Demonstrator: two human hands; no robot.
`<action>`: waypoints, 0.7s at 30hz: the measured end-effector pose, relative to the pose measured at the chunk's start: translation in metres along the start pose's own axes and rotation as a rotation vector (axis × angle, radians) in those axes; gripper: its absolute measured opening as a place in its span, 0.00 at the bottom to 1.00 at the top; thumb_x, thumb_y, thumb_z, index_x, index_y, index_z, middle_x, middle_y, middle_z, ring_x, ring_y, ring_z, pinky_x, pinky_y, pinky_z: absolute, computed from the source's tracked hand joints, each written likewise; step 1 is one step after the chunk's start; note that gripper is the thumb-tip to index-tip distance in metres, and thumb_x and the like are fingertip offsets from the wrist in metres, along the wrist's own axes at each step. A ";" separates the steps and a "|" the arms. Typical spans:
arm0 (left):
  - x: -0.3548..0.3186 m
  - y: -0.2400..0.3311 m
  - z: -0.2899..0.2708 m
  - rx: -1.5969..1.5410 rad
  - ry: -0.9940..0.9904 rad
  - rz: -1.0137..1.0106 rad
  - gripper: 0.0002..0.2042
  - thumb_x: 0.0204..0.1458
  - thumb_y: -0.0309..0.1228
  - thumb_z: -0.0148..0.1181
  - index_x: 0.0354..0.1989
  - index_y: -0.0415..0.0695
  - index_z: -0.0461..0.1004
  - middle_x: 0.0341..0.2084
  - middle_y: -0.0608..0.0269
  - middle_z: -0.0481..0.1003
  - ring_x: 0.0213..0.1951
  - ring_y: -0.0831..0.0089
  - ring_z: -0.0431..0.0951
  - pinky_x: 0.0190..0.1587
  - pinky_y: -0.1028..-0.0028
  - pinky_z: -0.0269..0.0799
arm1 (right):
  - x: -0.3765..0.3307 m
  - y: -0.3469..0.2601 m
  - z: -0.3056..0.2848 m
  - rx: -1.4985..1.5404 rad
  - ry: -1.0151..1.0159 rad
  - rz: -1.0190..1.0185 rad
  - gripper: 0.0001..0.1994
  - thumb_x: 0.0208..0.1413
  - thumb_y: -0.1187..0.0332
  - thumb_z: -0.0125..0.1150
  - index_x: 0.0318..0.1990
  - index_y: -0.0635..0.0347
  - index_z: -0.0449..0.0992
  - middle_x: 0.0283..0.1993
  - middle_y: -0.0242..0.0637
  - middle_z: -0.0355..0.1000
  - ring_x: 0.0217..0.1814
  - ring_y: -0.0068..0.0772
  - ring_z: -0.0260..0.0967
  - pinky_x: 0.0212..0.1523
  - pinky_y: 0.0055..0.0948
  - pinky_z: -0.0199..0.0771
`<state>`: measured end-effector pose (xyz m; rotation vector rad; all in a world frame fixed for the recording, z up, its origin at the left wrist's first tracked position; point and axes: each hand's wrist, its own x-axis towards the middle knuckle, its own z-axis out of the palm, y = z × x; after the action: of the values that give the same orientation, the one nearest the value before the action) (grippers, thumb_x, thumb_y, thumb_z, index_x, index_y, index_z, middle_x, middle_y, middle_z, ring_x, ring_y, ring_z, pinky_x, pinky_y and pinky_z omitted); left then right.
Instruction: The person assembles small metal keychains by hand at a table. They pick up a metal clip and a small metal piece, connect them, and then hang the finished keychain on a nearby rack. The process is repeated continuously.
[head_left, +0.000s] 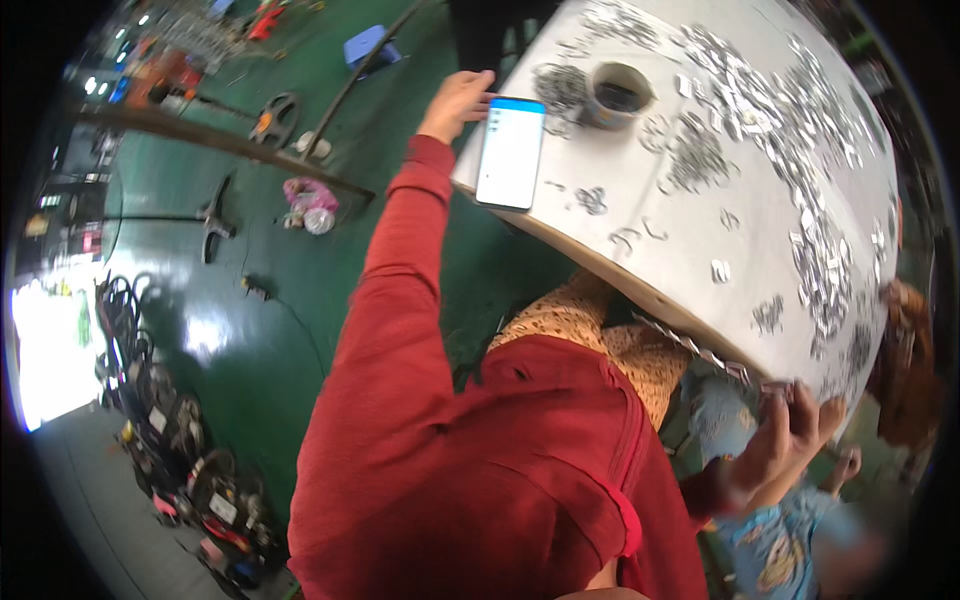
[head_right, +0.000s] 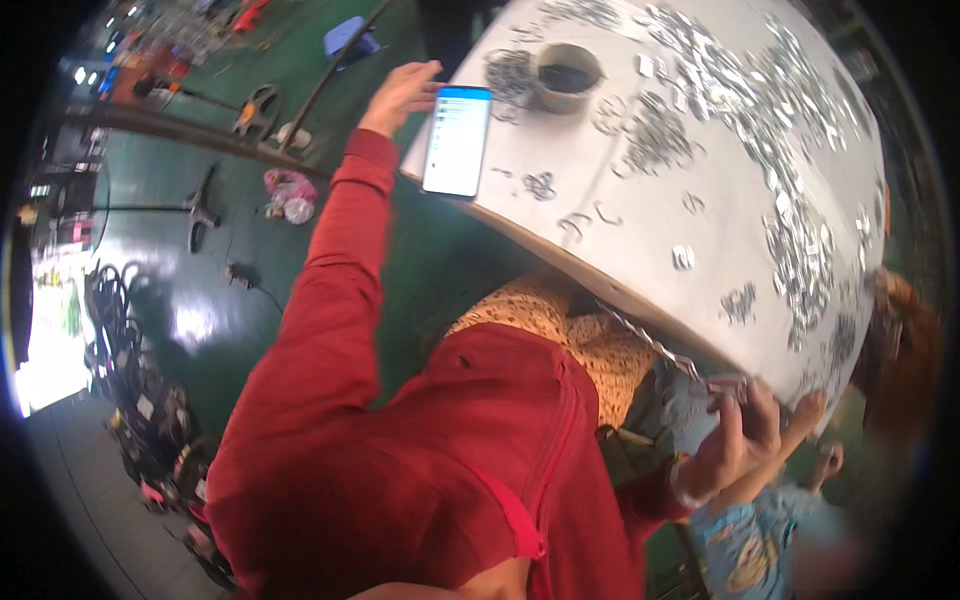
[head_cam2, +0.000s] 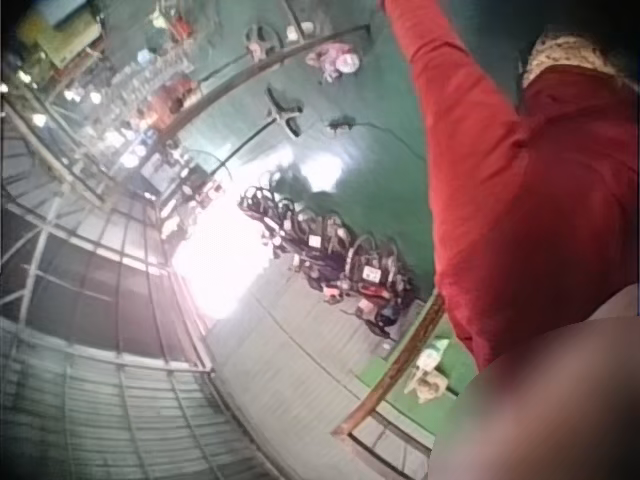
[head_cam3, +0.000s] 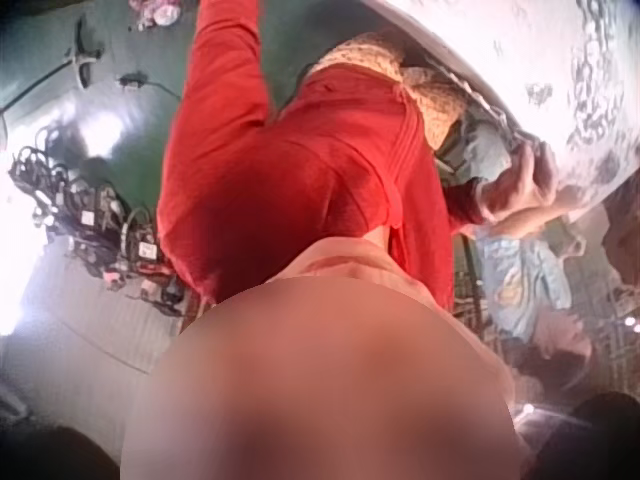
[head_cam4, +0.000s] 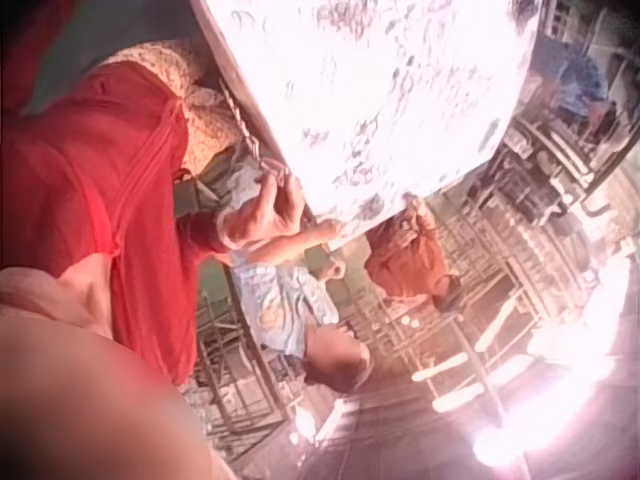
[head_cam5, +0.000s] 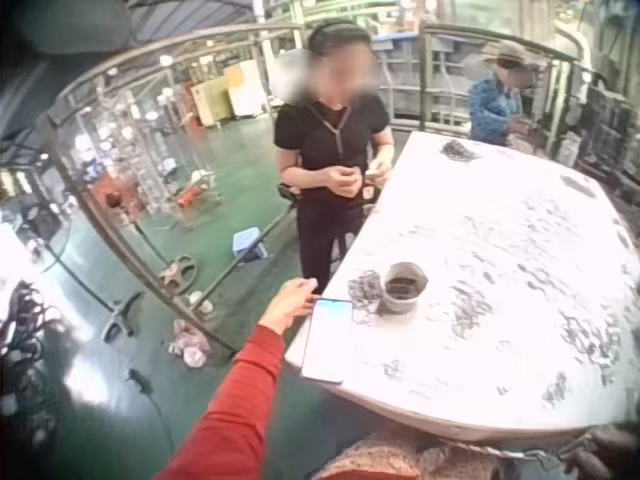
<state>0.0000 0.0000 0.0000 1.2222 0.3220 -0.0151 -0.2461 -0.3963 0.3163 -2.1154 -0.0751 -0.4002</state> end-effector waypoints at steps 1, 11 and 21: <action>0.010 -0.001 0.007 -0.022 -0.057 0.009 0.24 0.52 0.47 0.56 0.47 0.37 0.67 0.38 0.53 0.73 0.40 0.65 0.76 0.45 0.71 0.71 | -0.007 -0.011 0.024 -0.033 0.132 0.014 0.15 0.44 0.84 0.55 0.42 0.67 0.73 0.35 0.50 0.71 0.29 0.33 0.70 0.26 0.20 0.66; 0.049 0.073 -0.116 0.781 -0.002 -0.121 0.19 0.56 0.46 0.51 0.48 0.47 0.69 0.35 0.67 0.73 0.37 0.78 0.70 0.36 0.76 0.61 | -0.051 0.042 0.111 0.549 0.332 0.311 0.12 0.42 0.88 0.58 0.36 0.67 0.71 0.31 0.36 0.71 0.27 0.21 0.68 0.25 0.17 0.68; -0.009 0.099 -0.041 1.126 0.193 0.733 0.12 0.56 0.35 0.51 0.41 0.41 0.73 0.36 0.54 0.75 0.39 0.63 0.74 0.41 0.67 0.68 | -0.068 0.070 0.094 0.617 0.256 0.196 0.08 0.47 0.85 0.57 0.34 0.65 0.69 0.33 0.40 0.70 0.29 0.25 0.67 0.24 0.18 0.66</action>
<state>-0.0004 0.0706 0.0812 2.4089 -0.0211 0.6325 -0.2723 -0.3498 0.1917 -1.4374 0.1412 -0.4580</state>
